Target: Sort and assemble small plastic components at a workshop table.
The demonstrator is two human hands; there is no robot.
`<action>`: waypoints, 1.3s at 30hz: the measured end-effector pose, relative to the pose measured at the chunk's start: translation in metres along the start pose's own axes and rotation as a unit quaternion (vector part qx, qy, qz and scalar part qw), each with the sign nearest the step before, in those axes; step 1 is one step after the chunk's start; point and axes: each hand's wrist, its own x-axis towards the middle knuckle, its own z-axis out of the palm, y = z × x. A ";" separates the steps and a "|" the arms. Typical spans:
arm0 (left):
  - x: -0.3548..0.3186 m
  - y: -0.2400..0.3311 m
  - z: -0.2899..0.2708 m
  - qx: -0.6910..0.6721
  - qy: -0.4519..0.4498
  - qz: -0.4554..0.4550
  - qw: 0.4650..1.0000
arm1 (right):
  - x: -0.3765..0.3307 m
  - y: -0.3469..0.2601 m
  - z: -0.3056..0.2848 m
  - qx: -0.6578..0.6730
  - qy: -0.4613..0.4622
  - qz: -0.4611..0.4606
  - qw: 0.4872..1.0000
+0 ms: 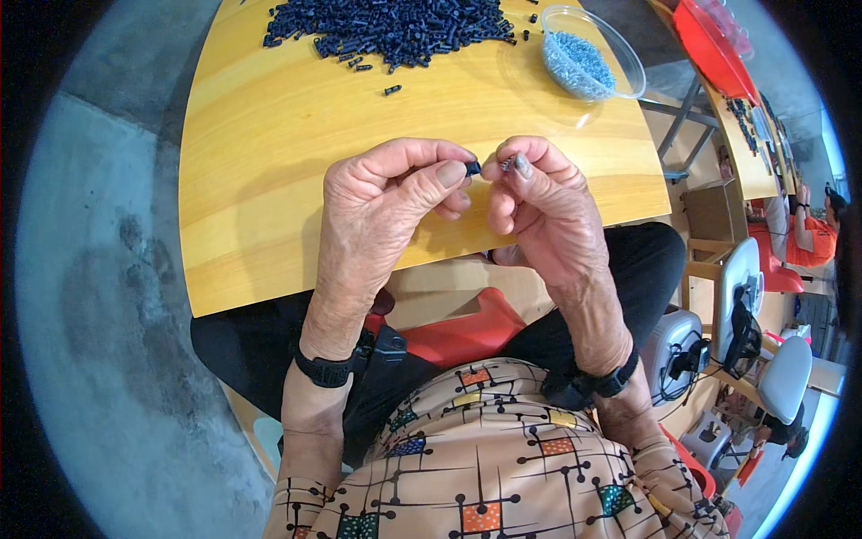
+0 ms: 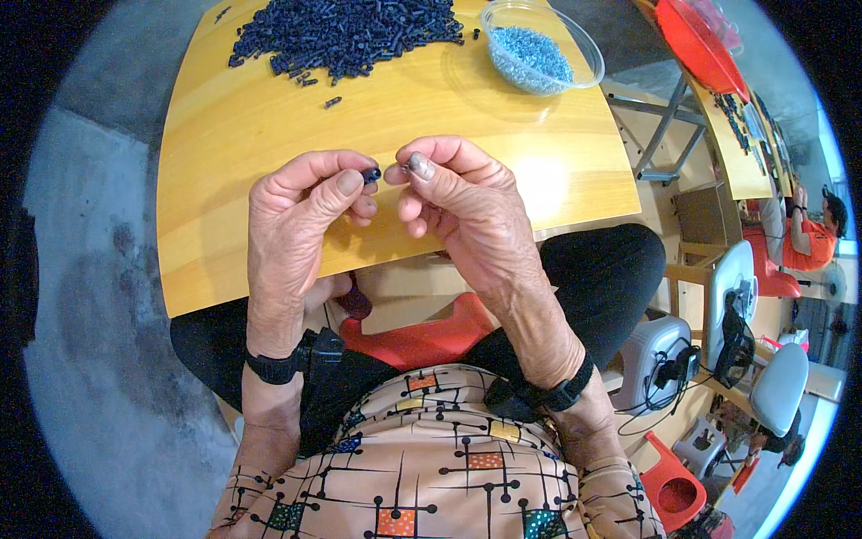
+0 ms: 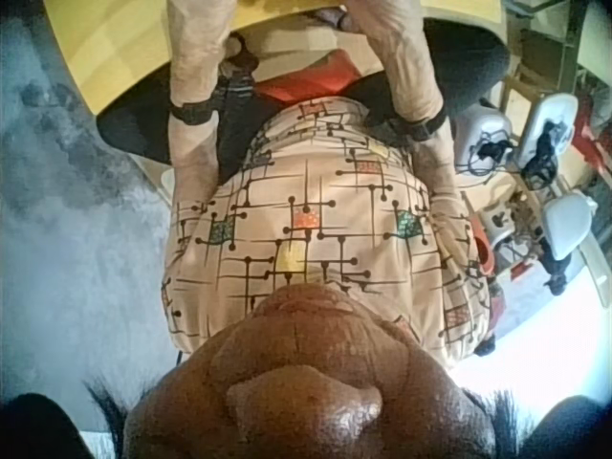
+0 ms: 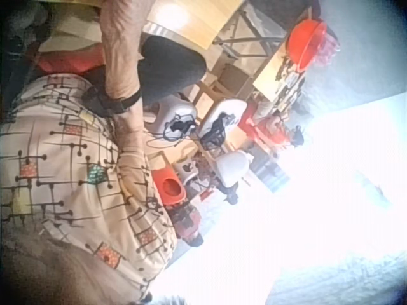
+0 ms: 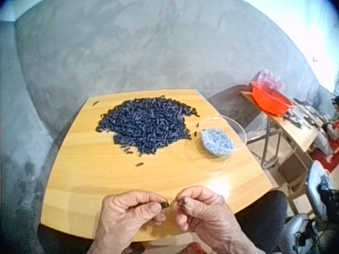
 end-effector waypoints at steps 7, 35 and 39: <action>-0.002 0.000 0.004 -0.026 0.010 -0.017 0.999 | 0.003 0.009 -0.002 -0.006 0.009 -0.041 0.999; -0.012 -0.002 0.017 -0.011 0.050 0.025 0.998 | -0.004 0.014 0.019 -0.126 0.104 -0.174 0.971; -0.014 -0.005 0.016 0.004 0.060 0.052 0.997 | -0.004 0.016 0.020 -0.123 0.082 -0.189 0.971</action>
